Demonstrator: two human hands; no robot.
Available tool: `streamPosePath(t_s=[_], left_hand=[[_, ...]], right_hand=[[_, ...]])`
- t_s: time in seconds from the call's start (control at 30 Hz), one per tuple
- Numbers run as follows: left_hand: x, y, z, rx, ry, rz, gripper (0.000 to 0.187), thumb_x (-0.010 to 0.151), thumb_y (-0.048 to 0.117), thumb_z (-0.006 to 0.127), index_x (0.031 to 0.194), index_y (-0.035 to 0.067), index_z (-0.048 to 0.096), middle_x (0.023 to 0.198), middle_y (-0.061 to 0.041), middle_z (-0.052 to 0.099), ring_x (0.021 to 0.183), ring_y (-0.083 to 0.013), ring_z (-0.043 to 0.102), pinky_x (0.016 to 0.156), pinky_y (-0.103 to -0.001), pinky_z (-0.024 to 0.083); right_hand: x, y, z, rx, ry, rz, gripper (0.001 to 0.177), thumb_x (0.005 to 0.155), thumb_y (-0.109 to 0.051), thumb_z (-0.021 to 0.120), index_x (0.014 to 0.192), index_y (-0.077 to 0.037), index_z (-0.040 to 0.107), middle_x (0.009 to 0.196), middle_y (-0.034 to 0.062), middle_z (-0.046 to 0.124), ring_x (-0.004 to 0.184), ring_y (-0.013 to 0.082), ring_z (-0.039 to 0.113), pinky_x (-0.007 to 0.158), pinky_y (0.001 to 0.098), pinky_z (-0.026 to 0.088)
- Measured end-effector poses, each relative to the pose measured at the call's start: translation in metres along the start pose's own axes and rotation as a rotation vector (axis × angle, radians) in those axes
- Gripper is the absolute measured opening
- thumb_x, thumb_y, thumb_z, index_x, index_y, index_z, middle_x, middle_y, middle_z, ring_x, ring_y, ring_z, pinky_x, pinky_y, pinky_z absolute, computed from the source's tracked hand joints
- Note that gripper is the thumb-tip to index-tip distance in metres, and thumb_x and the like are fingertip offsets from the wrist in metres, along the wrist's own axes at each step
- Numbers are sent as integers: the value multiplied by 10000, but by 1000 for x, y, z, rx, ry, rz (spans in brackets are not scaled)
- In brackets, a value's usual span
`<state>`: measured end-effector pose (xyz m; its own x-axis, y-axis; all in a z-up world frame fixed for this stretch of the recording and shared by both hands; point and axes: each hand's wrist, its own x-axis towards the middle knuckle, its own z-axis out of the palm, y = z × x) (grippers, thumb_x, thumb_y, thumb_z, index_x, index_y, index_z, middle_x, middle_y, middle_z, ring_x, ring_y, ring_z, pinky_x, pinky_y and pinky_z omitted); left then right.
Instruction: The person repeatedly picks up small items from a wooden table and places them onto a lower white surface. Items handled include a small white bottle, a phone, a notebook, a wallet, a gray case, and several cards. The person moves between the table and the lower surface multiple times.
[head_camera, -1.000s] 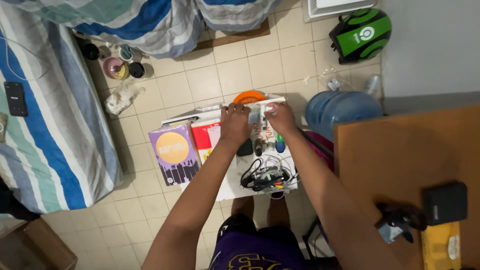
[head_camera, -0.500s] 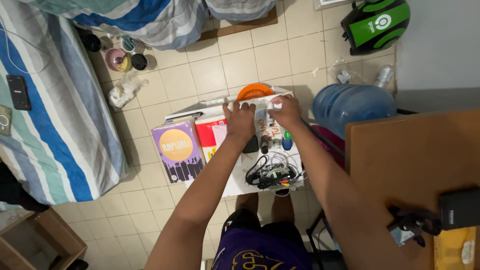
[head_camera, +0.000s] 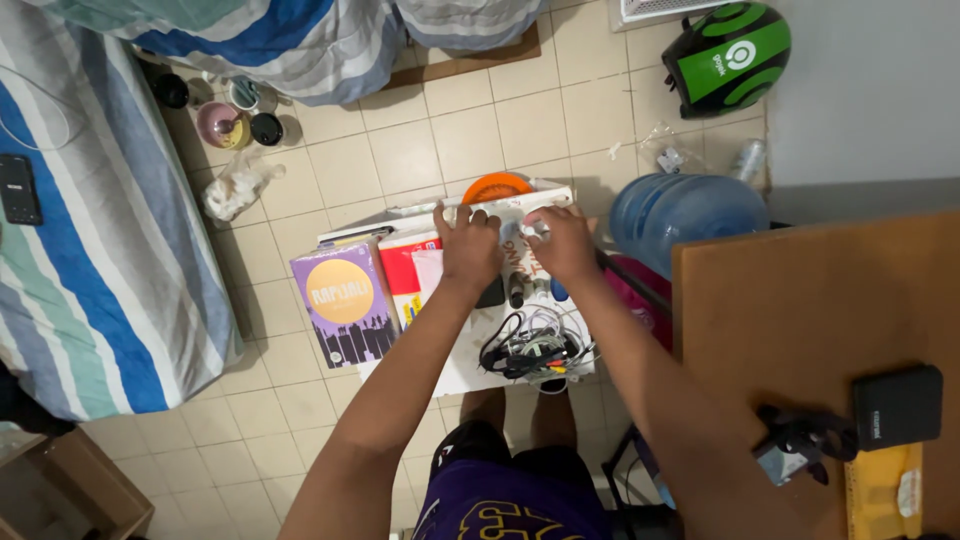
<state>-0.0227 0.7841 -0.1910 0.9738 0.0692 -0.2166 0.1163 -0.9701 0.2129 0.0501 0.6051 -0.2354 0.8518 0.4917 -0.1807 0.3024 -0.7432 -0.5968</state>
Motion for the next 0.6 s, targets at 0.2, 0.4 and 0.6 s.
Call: streamPosePath(t_s=[0.2, 0.4, 0.6], left_hand=[[4, 12, -16, 2, 28, 0, 245, 757, 242, 736, 970, 123, 711, 966, -61, 672, 1144, -287, 530, 1073, -700, 185], [11, 10, 17, 2, 21, 20, 324, 779, 379, 761, 1006, 153, 714, 985, -46, 658, 1148, -274, 532, 1069, -689, 224], [10, 12, 17, 9, 63, 13, 281, 791, 374, 749, 948, 141, 739, 964, -64, 683, 1155, -292, 557, 1075, -709, 212]], right_hand=[[-5, -33, -27, -61, -58, 54, 299, 778, -227, 790, 1037, -339, 691, 1014, -109, 706, 1100, 228, 588, 967, 578, 398], [-1, -16, -9, -76, -80, 45, 338, 768, -244, 805, 1078, -329, 700, 1047, -111, 703, 1128, 221, 556, 982, 563, 371], [-5, -29, -27, -54, -118, 44, 316, 836, -211, 761, 1123, -329, 706, 1051, -88, 701, 1125, 236, 565, 992, 605, 369]])
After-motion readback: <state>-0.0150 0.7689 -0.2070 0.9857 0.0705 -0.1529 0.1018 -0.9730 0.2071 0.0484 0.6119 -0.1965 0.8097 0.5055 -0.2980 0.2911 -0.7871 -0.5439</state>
